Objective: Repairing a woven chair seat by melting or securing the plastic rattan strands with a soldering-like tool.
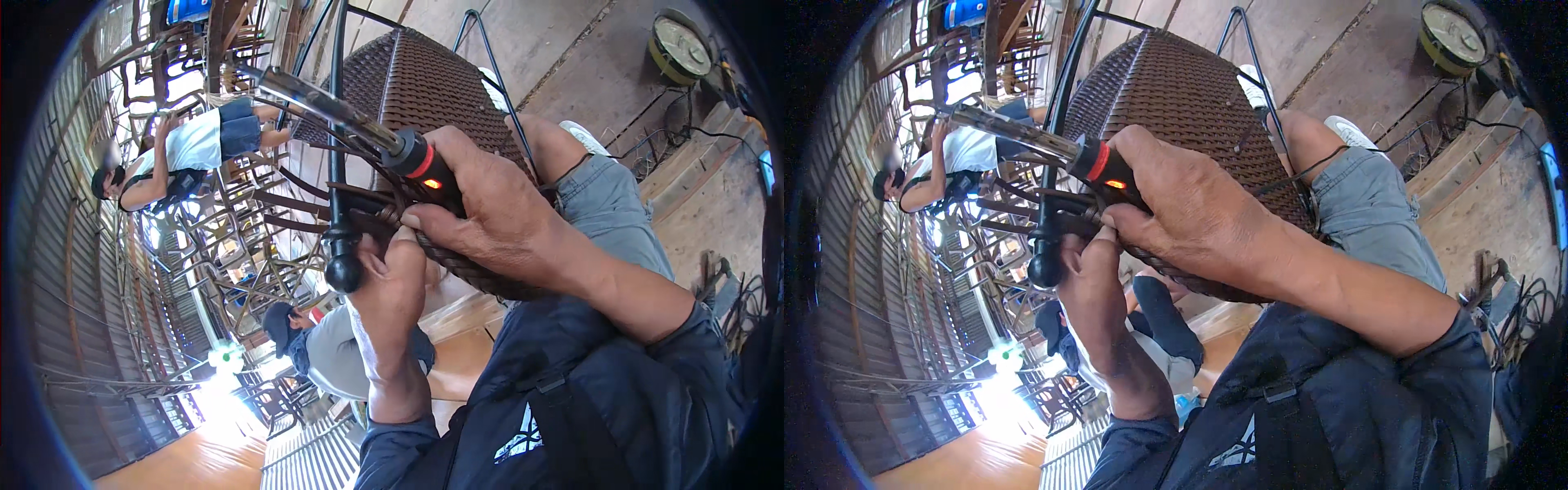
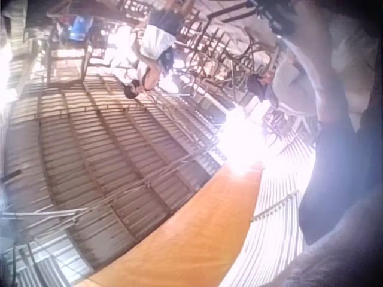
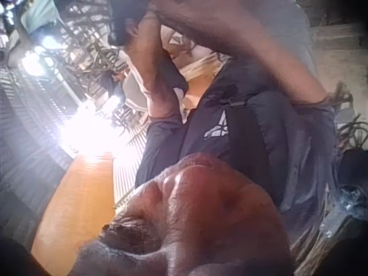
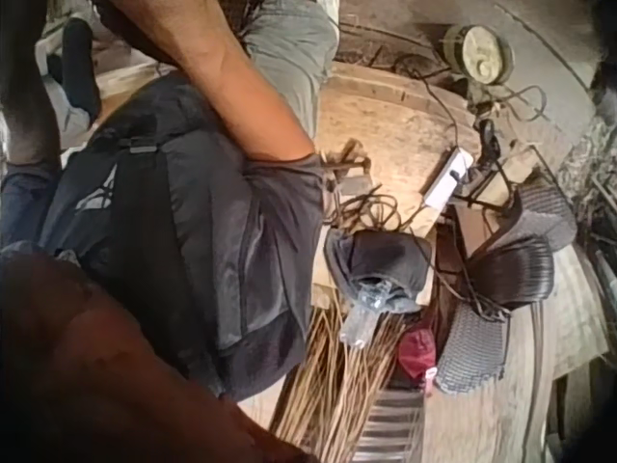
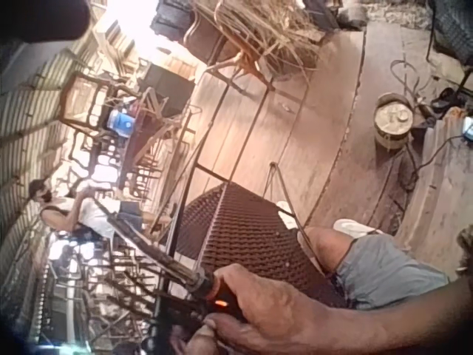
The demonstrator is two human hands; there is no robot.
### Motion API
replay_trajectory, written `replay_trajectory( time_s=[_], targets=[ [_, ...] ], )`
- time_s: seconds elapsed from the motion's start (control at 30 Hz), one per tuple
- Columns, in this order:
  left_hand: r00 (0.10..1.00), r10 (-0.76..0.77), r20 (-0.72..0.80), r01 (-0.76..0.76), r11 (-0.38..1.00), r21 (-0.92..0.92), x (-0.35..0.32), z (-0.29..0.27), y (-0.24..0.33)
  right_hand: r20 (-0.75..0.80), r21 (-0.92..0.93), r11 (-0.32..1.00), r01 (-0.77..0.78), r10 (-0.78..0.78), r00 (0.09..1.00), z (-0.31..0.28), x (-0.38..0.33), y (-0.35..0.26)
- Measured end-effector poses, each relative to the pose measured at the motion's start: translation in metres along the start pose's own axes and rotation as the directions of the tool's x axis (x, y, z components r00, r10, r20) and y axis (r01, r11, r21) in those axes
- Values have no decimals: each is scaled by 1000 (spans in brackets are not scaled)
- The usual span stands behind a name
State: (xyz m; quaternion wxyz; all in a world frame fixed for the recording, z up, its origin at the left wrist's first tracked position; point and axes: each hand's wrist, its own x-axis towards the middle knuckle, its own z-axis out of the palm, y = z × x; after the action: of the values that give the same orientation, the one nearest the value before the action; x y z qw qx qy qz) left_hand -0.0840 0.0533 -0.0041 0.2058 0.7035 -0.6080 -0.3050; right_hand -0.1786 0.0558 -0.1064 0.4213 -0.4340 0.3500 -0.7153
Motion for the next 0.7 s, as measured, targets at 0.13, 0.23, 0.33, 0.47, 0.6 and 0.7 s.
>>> replay_trajectory(
  time_s=[0.13,0.23,0.33,0.47,0.6,0.7],
  targets=[
    [998,55,15,-51,983,-178,-1,-4,-6,-6,-13,1000,17,-17,1000,0,-1,-3],
    [997,-37,68,50,980,-194,-1,-13,-5,14,-18,999,-26,27,1000,-1,-1,-5],
    [995,33,93,-13,978,-209,2,-16,-10,22,-21,998,-57,57,998,0,-1,-4],
    [993,31,110,-12,984,-175,1,-15,-3,12,-31,998,-47,47,999,-1,-1,-4],
    [993,48,106,-33,991,-133,0,-15,-2,7,-14,999,-33,33,999,1,-1,-2],
    [991,88,99,-74,988,-134,0,-15,-4,6,-11,1000,-12,12,1000,2,-1,-2]
  ],
)
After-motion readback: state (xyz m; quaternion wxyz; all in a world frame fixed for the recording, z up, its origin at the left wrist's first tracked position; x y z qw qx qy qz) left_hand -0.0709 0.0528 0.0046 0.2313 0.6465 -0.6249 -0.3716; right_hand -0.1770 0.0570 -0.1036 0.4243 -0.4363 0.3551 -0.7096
